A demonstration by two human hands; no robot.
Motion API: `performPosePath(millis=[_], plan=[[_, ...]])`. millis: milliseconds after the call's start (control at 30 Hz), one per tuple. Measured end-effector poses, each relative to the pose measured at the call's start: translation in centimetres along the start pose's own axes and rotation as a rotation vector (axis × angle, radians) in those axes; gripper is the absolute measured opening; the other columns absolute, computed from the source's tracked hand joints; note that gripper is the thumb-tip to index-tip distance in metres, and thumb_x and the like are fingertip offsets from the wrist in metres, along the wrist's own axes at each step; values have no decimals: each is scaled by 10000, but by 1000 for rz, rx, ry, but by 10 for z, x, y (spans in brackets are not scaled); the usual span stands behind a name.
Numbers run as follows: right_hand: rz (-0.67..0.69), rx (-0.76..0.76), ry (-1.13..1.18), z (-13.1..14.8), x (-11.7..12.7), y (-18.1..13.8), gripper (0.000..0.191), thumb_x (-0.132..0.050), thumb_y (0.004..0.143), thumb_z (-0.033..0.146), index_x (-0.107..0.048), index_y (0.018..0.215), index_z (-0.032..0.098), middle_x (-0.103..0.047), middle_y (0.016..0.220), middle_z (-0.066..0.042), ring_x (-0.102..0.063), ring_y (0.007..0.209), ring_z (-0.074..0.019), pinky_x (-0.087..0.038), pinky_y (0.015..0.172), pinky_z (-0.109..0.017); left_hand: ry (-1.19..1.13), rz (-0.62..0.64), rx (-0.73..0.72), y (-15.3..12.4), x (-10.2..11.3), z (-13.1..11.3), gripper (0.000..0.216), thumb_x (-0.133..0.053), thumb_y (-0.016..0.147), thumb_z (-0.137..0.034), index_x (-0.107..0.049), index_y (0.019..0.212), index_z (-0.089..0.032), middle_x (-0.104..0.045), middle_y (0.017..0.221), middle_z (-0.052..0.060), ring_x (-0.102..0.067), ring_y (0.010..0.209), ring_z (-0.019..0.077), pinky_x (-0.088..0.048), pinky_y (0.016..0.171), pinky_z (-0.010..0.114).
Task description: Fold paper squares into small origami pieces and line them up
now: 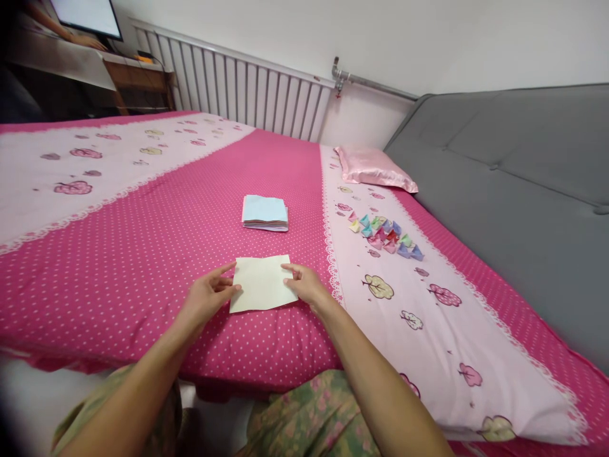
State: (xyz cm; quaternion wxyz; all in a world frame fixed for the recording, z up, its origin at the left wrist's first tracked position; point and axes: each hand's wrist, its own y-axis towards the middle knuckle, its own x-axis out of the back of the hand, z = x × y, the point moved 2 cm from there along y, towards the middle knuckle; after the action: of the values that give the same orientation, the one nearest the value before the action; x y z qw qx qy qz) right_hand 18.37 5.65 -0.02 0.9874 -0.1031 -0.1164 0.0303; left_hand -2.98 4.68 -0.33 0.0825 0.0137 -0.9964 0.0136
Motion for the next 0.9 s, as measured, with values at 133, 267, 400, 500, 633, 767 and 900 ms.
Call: performPosePath(millis=[133,267,400,500,633,767,900], plan=[[11,-18,90,-1,-5,1,357,-601,630,85,-652,977,151,-704,849,-35,-627,653,-118,-496,625,-251,-199,110,116,-1,-8,-1,653,-705,532,-230,-560,1147,-67,-667,753,72,-606,625,149,-485,579,265],[21,14,128,3,-10,-1,383,-627,600,102,-653,978,155,-701,902,-47,-638,695,-134,-505,639,-262,-305,152,133,-3,-14,-3,615,-743,491,-259,-615,1064,-75,-690,825,98,-622,665,165,-497,607,277],[38,94,208,13,-10,-7,413,-690,571,168,-656,983,169,-686,965,-55,-636,747,-148,-507,662,-272,-316,73,92,-5,-13,-7,556,-742,508,-288,-642,1015,-84,-687,877,112,-623,660,161,-492,584,258],[35,135,273,18,-9,-9,430,-724,550,195,-659,975,172,-682,969,-53,-631,800,-166,-503,716,-295,-342,30,45,-6,-11,-11,532,-741,524,-294,-646,1007,-93,-688,869,106,-624,654,162,-502,590,265],[28,210,302,20,-9,-9,481,-737,554,212,-636,1024,178,-671,993,-57,-622,847,-178,-491,762,-309,-350,36,-53,-6,-8,-15,596,-741,539,-284,-604,1094,-114,-683,921,102,-630,709,177,-514,623,281],[15,245,210,21,-9,-11,450,-723,582,234,-634,1019,174,-658,1021,-69,-625,828,-183,-499,725,-304,-296,46,-83,-6,-8,-13,604,-732,564,-301,-587,1118,-109,-678,966,113,-633,751,185,-515,663,290],[11,238,111,24,-8,-14,420,-713,596,262,-645,1000,166,-679,952,-69,-636,752,-182,-505,683,-311,-172,11,-93,-5,-6,-12,517,-725,577,-323,-639,1038,-104,-688,935,118,-633,713,178,-510,637,274]])
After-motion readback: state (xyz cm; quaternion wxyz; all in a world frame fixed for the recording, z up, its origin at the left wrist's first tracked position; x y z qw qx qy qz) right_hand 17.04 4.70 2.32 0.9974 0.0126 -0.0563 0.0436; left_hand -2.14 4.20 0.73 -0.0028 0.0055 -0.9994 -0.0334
